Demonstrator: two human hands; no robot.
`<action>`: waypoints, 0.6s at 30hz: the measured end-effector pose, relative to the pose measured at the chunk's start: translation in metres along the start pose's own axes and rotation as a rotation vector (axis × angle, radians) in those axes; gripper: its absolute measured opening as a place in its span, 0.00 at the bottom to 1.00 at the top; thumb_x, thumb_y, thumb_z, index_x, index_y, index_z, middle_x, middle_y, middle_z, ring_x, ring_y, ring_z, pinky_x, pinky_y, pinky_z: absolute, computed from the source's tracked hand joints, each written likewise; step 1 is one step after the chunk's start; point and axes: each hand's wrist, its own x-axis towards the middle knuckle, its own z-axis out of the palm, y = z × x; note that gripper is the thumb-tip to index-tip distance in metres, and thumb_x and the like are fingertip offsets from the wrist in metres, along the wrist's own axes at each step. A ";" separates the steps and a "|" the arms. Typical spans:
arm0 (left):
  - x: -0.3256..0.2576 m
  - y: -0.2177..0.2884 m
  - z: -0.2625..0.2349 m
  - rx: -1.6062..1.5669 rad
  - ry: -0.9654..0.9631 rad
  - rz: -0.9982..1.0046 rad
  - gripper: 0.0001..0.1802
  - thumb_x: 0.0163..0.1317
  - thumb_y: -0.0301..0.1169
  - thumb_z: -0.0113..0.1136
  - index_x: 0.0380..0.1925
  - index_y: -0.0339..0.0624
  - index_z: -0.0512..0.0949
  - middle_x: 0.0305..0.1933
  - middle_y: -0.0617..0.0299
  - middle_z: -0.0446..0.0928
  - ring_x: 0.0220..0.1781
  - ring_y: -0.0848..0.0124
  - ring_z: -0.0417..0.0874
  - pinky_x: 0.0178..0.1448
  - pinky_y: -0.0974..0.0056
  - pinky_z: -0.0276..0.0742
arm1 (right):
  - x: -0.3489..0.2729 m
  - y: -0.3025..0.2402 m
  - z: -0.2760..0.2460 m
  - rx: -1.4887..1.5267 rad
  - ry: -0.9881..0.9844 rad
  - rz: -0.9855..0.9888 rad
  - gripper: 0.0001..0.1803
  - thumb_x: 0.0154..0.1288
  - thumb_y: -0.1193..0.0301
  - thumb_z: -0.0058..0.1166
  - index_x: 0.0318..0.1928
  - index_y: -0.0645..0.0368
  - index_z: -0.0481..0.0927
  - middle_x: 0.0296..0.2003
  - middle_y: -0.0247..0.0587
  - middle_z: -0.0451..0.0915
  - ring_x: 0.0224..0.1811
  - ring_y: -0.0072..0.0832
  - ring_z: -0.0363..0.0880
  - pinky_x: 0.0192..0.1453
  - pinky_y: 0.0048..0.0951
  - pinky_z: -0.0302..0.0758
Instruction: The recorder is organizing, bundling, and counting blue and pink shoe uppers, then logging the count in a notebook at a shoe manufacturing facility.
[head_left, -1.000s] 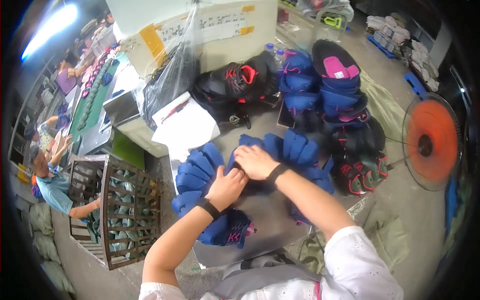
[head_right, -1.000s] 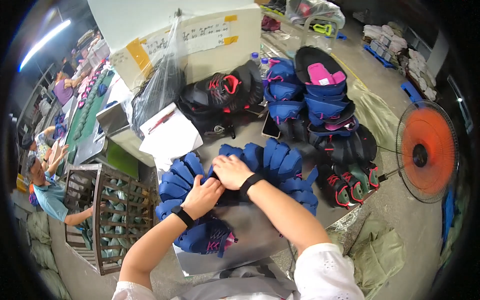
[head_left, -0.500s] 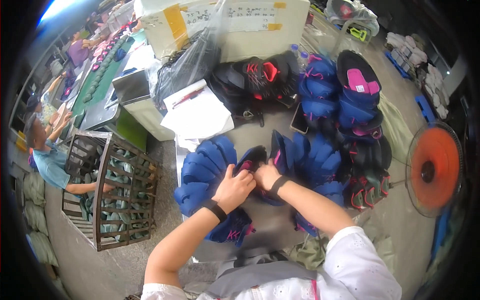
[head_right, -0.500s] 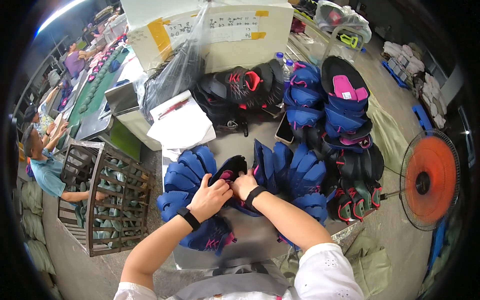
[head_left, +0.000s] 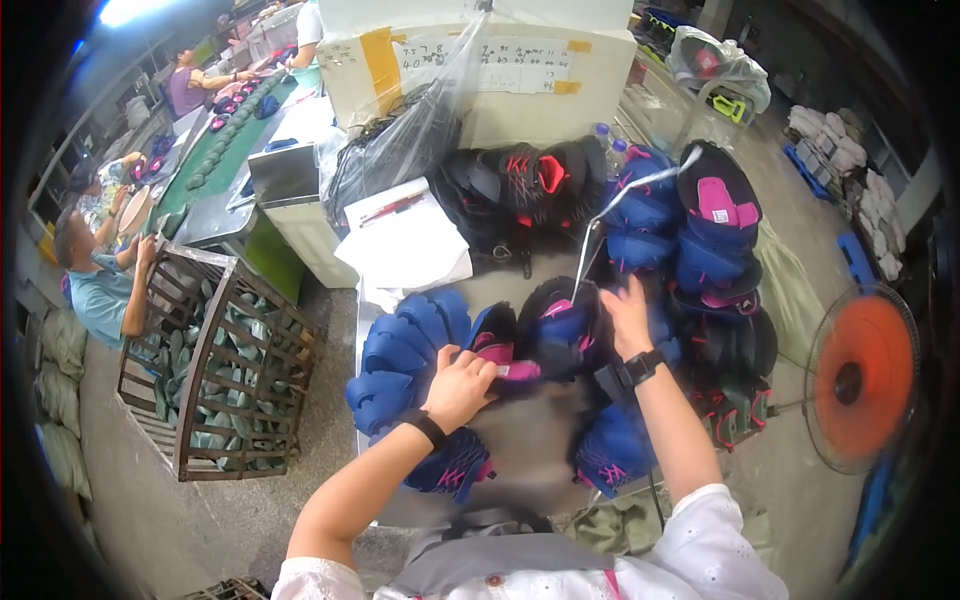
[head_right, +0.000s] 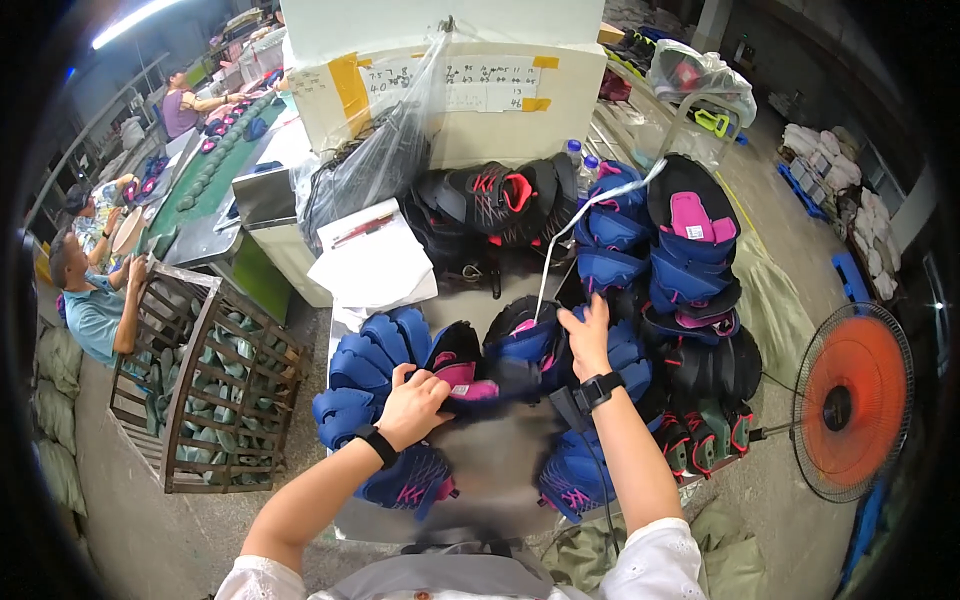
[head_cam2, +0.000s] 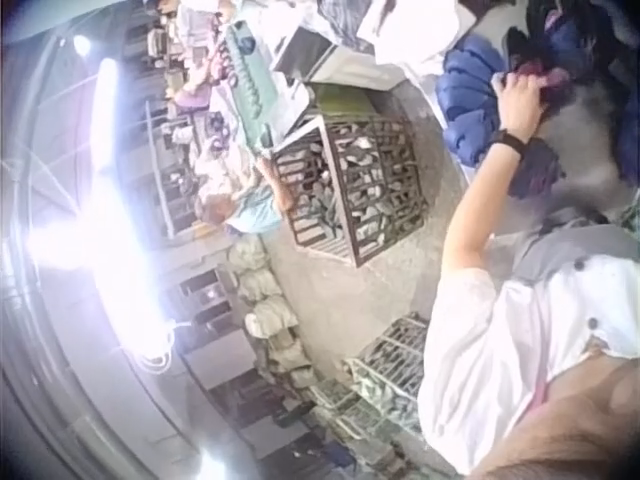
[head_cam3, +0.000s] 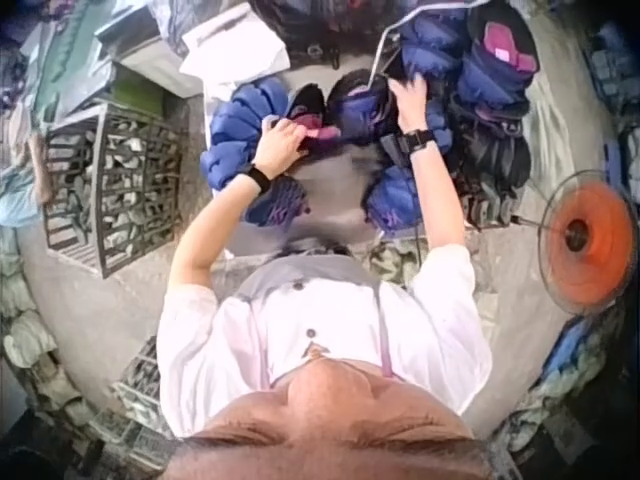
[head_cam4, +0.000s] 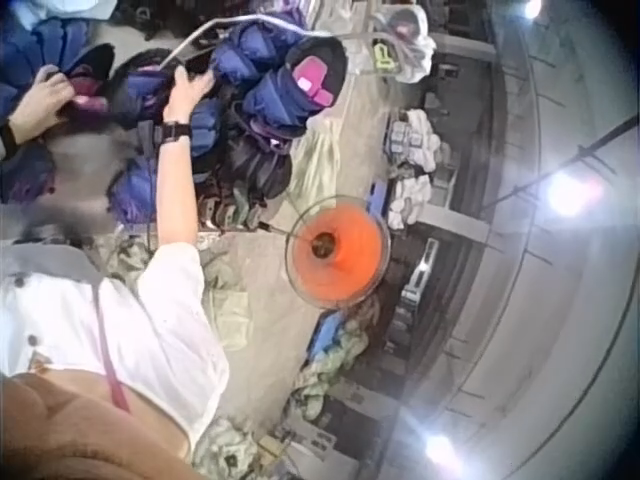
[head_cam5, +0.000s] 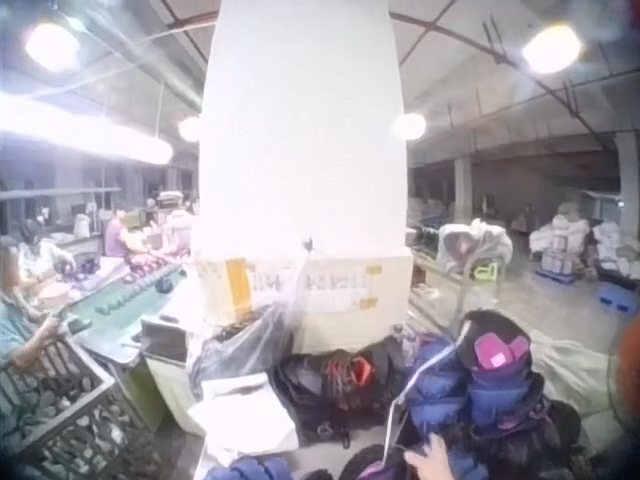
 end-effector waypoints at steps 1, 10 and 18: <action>0.008 0.007 0.001 -0.098 0.066 -0.076 0.19 0.43 0.42 0.64 0.31 0.45 0.72 0.31 0.64 0.74 0.43 0.66 0.72 0.56 0.56 0.56 | 0.010 0.019 -0.020 0.077 0.123 0.142 0.38 0.50 0.79 0.53 0.63 0.62 0.54 0.62 0.49 0.50 0.60 0.35 0.61 0.59 0.30 0.62; 0.002 0.027 0.027 0.051 -0.104 -0.165 0.17 0.52 0.32 0.49 0.41 0.36 0.72 0.43 0.54 0.71 0.49 0.61 0.69 0.55 0.59 0.65 | -0.116 -0.032 0.078 -0.833 -0.555 -0.258 0.33 0.56 0.46 0.46 0.56 0.54 0.65 0.39 0.60 0.68 0.32 0.54 0.75 0.37 0.44 0.73; -0.094 -0.007 -0.074 -0.182 0.024 -0.444 0.42 0.39 0.35 0.69 0.55 0.37 0.60 0.61 0.42 0.55 0.65 0.44 0.52 0.66 0.48 0.50 | -0.114 0.022 0.063 -0.720 -0.250 -0.089 0.22 0.51 0.63 0.55 0.45 0.63 0.71 0.49 0.58 0.60 0.43 0.51 0.72 0.46 0.41 0.72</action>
